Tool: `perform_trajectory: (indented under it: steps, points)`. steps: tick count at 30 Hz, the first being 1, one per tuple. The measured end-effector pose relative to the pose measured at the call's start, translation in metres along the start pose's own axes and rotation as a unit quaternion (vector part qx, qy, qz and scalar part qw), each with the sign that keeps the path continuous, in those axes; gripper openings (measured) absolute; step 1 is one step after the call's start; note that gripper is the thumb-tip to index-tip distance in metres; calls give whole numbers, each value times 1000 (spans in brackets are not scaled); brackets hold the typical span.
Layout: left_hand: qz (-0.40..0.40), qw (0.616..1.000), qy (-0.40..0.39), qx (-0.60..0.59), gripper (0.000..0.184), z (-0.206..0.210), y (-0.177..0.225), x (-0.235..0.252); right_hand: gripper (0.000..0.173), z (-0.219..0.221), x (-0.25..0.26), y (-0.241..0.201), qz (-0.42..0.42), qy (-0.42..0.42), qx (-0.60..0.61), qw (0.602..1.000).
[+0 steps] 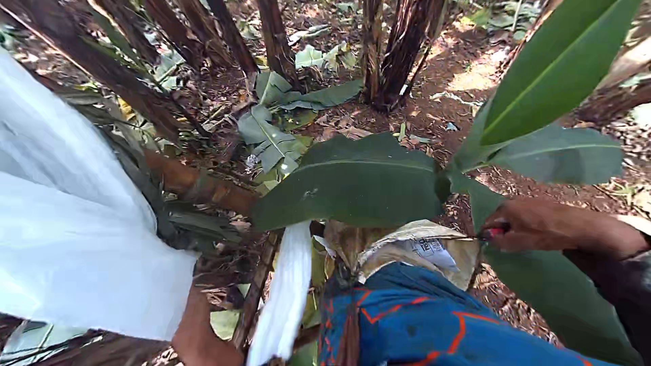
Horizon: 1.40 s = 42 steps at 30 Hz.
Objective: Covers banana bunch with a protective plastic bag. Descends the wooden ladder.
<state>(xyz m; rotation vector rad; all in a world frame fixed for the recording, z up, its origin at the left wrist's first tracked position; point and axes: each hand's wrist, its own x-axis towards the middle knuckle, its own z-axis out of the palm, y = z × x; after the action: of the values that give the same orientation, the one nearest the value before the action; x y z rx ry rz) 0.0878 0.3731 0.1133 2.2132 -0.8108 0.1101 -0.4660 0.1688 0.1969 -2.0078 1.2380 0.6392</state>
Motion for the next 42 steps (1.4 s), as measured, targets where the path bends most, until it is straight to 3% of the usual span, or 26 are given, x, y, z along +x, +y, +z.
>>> perform_trajectory:
  steps: [2,3,5,7,9,11,13,16,18,21,23,25,27,29,30,32,35,36,38,40,42]
  points:
    - [-80,944,-30,-319,51,-11,17,-14,27,22,10,-5,26,-17,-4,1000]
    - [-58,934,-25,-352,53,-14,22,-15,24,32,16,-7,20,-25,4,999]
    - [50,950,-29,-308,56,-21,44,-15,22,50,25,-16,7,-38,25,999]
    - [173,939,-95,-282,26,-22,64,-3,25,64,34,-28,20,-32,37,999]
    - [211,915,-178,-295,7,-12,88,0,29,85,46,-40,24,13,53,998]
    - [200,890,-237,-335,9,12,104,-3,31,111,65,-52,18,70,62,995]
    - [174,892,-274,-315,16,39,116,-5,31,148,94,-56,-6,151,64,986]
    - [33,917,-343,-200,57,65,135,-7,34,167,125,-57,-4,199,78,977]
    - [-9,919,-350,-180,63,91,147,1,40,151,129,-54,5,157,84,984]
    - [-31,904,-416,-99,56,113,168,24,45,104,114,-57,-29,49,61,997]
    - [-8,914,-359,-191,51,158,151,29,38,64,102,-63,-108,43,59,991]
    - [20,894,-345,-285,43,199,135,40,27,20,98,-81,-262,186,112,940]
    - [11,833,-362,-419,25,218,136,46,29,-33,104,-126,-380,338,189,840]
    - [12,765,-408,-499,15,215,147,46,36,-89,118,-186,-457,391,281,748]
    - [29,752,-423,-505,14,210,153,43,46,-113,133,-215,-480,380,313,727]
    - [51,753,-437,-489,12,201,162,38,63,-141,177,-260,-484,321,331,744]
    - [-45,792,-391,-467,18,197,172,39,21,-148,233,-285,-457,284,333,775]
    - [-91,792,-359,-485,23,205,166,44,19,-151,245,-278,-444,297,357,766]
    - [-171,764,-290,-551,39,213,154,47,19,-162,262,-253,-403,356,454,711]
    - [-159,743,-240,-604,60,213,155,46,17,-179,267,-231,-370,403,522,654]
    - [-106,756,-185,-619,74,213,173,56,17,-186,264,-223,-361,412,536,643]
